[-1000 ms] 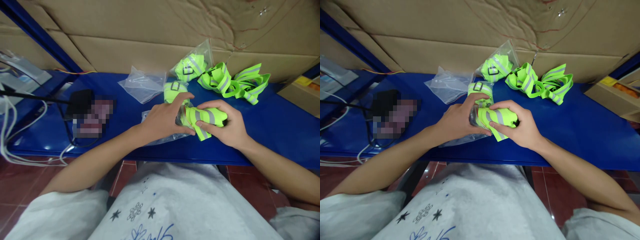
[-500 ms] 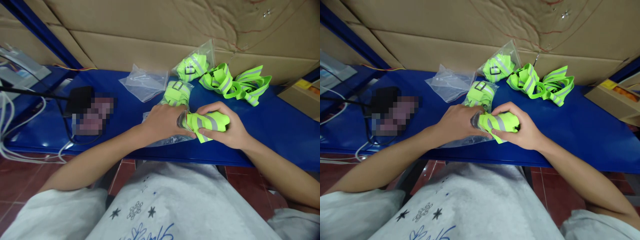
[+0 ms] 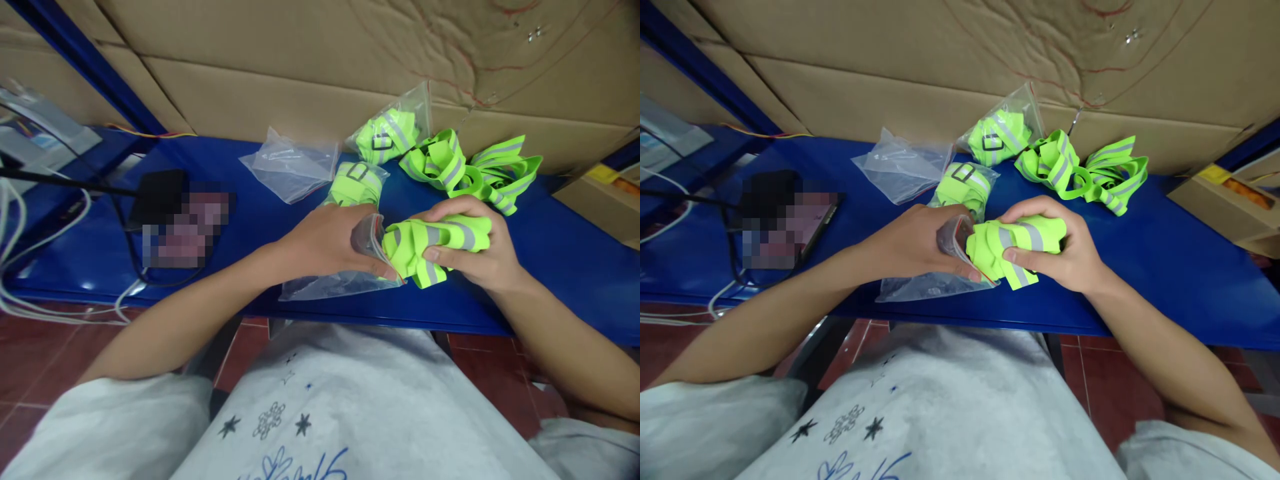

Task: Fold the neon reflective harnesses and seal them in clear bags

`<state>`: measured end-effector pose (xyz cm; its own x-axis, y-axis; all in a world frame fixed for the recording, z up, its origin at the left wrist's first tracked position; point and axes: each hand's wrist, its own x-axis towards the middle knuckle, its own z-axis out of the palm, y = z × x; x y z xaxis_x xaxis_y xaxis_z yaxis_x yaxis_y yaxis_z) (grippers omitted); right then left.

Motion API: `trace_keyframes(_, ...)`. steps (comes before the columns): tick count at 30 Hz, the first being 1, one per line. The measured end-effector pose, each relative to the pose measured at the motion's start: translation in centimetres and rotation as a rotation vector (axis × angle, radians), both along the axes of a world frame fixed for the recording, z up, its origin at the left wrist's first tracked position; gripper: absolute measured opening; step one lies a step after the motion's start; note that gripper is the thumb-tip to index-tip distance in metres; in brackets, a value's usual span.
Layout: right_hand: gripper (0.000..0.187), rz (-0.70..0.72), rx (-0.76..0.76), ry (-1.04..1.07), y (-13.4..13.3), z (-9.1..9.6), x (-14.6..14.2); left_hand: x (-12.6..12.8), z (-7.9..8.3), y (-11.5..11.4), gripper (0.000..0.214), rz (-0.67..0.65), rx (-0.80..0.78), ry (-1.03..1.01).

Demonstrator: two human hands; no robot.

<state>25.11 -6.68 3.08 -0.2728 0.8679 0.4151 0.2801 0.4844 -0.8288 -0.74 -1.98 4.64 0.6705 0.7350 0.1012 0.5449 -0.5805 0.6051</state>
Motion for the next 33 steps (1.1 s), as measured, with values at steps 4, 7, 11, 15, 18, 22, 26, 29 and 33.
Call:
trace_keyframes(4, 0.035, 0.042, -0.027, 0.000, 0.2, -0.3, 0.4, 0.3, -0.3, 0.0, 0.075, 0.021, -0.003, -0.007)
trace_keyframes(7, 0.036, 0.074, -0.057, -0.032, 0.3, -0.4, 0.2, 0.5, -0.5, -0.2, 0.078, 0.006, 0.016, 0.059)
trace_keyframes(11, 0.034, 0.114, -0.042, -0.148, 0.2, -0.3, -0.9, 0.7, -0.9, -0.7, 0.079, -0.013, 0.106, 0.182)
trace_keyframes(15, 0.031, 0.101, -0.026, -0.202, 0.0, -0.3, -1.8, 0.8, -1.3, -0.9, 0.078, -0.034, 0.142, 0.210)
trace_keyframes(18, 0.027, 0.047, 0.007, -0.213, -0.1, -0.3, -2.2, 1.0, -1.6, -1.1, 0.077, -0.037, 0.157, 0.189)
trace_keyframes(22, 0.021, 0.040, 0.104, -0.208, 0.0, -0.5, -2.5, 1.3, -1.9, -1.4, 0.077, -0.047, 0.154, 0.188)
trace_keyframes(26, 0.030, 0.080, 0.189, -0.193, -0.1, -0.9, -2.7, 1.5, -2.0, -1.5, 0.078, -0.079, 0.112, 0.154)
trace_keyframes(29, 0.029, -0.025, 0.227, -0.176, -0.3, -1.0, -2.9, 1.6, -1.9, -1.3, 0.076, -0.072, 0.081, 0.110)
trace_keyframes(33, 0.008, -0.221, 0.254, -0.157, -0.3, -1.1, -3.4, 2.0, -2.3, -1.2, 0.078, -0.026, -0.005, 0.054)
